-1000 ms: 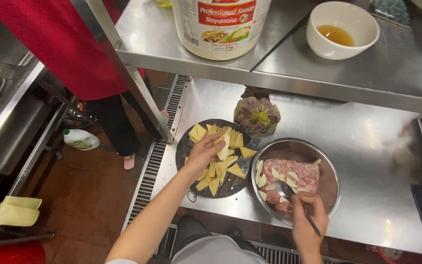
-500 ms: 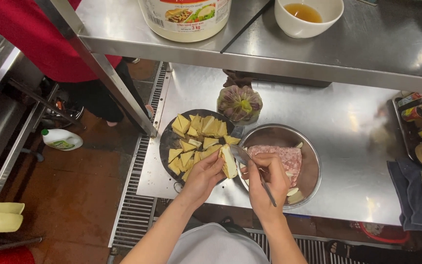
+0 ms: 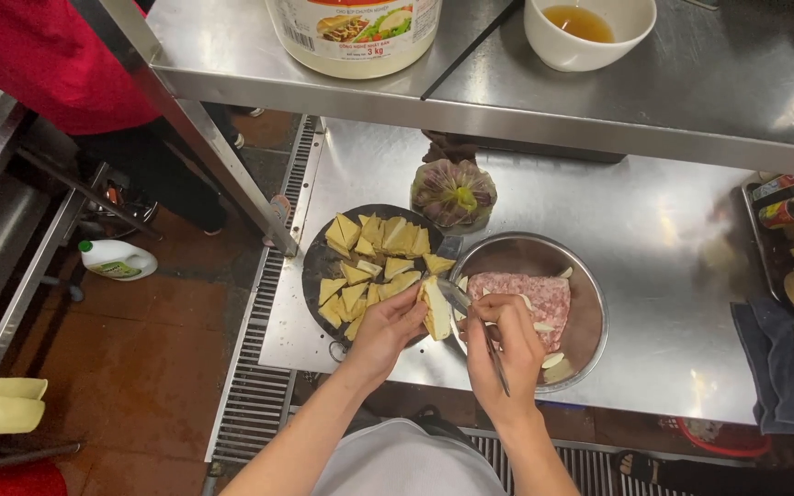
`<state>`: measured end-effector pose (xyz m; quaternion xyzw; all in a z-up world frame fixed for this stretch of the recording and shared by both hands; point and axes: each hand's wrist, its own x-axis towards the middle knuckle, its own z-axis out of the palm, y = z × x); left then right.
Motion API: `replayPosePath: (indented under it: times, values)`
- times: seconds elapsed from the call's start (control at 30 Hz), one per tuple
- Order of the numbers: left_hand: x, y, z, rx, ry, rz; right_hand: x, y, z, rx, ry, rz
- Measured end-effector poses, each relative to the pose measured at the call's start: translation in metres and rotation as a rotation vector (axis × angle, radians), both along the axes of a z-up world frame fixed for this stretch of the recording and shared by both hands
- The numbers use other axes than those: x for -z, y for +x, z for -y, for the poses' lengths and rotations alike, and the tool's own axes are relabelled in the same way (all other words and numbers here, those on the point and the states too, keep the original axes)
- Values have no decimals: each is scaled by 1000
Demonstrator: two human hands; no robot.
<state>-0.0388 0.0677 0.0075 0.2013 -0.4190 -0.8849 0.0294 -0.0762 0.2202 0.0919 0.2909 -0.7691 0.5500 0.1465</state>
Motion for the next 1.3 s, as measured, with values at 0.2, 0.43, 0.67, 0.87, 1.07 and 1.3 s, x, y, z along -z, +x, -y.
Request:
replayPosePath:
  times: [0.2, 0.43, 0.67, 0.87, 1.07, 1.3]
  values:
    - [-25, 0, 4, -38, -63, 58, -9, 2, -1, -67, 71, -97]
    - [-28, -1, 5, -39, -107, 107, -5, 0, -1, -82, 77, -75]
    - [-37, -4, 4, -18, -124, 91, -2, -2, -1, -112, 79, -53]
    - [-42, -7, -4, -46, -46, 88, 2, -3, 0, -87, 67, -58]
    - [-37, -8, -5, -54, -32, 120, 11, -3, 2, -79, 26, 50]
    - [-25, -2, -1, -61, -137, 182, 25, -5, 6, -100, 15, 211]
